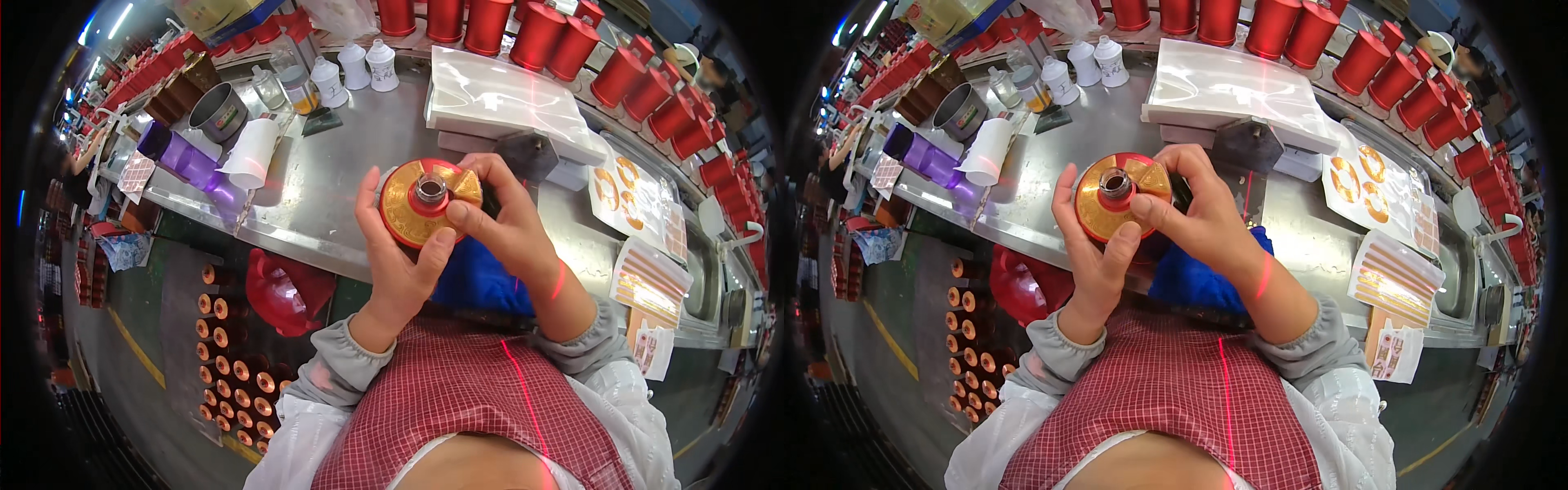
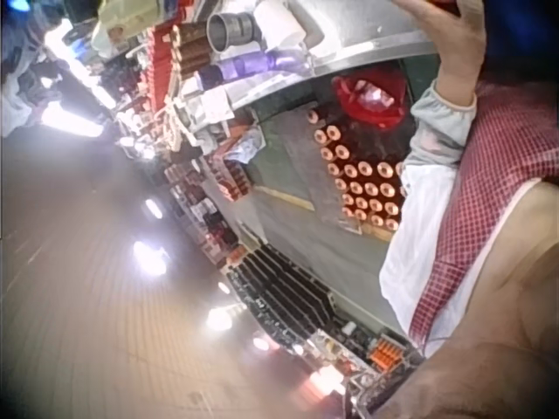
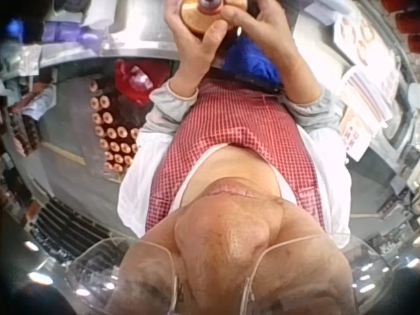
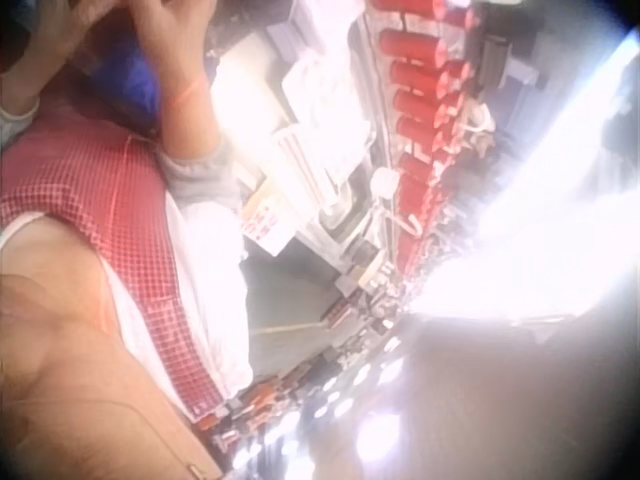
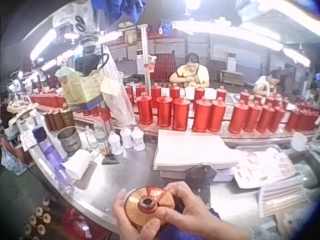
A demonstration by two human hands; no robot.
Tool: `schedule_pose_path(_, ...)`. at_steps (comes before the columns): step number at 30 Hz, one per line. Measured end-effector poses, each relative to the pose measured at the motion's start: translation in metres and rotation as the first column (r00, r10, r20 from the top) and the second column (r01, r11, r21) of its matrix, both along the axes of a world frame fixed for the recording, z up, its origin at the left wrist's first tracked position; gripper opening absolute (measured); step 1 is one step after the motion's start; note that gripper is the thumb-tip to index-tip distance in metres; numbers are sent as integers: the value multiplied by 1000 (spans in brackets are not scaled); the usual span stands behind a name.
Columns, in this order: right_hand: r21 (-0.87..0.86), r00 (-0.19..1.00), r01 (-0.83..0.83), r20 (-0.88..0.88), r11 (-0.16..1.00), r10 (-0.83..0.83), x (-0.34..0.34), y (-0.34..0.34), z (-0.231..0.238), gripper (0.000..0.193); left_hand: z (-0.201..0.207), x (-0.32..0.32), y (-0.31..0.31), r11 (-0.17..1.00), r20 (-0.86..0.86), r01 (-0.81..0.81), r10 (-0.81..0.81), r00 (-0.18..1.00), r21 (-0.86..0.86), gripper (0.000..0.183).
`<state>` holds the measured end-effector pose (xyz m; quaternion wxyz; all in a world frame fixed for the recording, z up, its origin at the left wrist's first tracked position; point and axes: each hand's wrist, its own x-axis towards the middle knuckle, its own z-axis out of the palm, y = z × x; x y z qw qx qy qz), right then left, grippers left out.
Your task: The person applies gold decorative stickers to red cylindrical containers. They peel the stickers from a sheet, align them on the container's body and top, and smooth them down using a green cloth. The person handles the containers one at a time, rotating them to ensure proper adhesion.
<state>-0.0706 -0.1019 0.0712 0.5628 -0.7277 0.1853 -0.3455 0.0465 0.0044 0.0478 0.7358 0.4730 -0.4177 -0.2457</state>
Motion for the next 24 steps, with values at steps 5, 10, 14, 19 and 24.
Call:
schedule_pose_path(5,198,992,-71,121,978,48,6,-1,3,31,-3,3,-1,1000,-4,6,-6,1000,16,88)
schedule_pose_path(10,187,995,-40,96,982,22,3,-1,1,30,2,11,-1,992,-84,123,-121,989,14,91)
schedule_pose_path(14,192,988,45,139,980,-73,5,6,-6,29,-11,17,-6,990,7,112,-112,994,-88,92)
schedule_pose_path(19,199,983,88,139,976,-117,8,10,-6,28,-35,-1,7,905,758,-339,406,511,-257,58)
schedule_pose_path(24,202,998,-58,47,978,50,0,-13,1,31,-37,-3,-1,901,703,-312,432,566,-302,52)
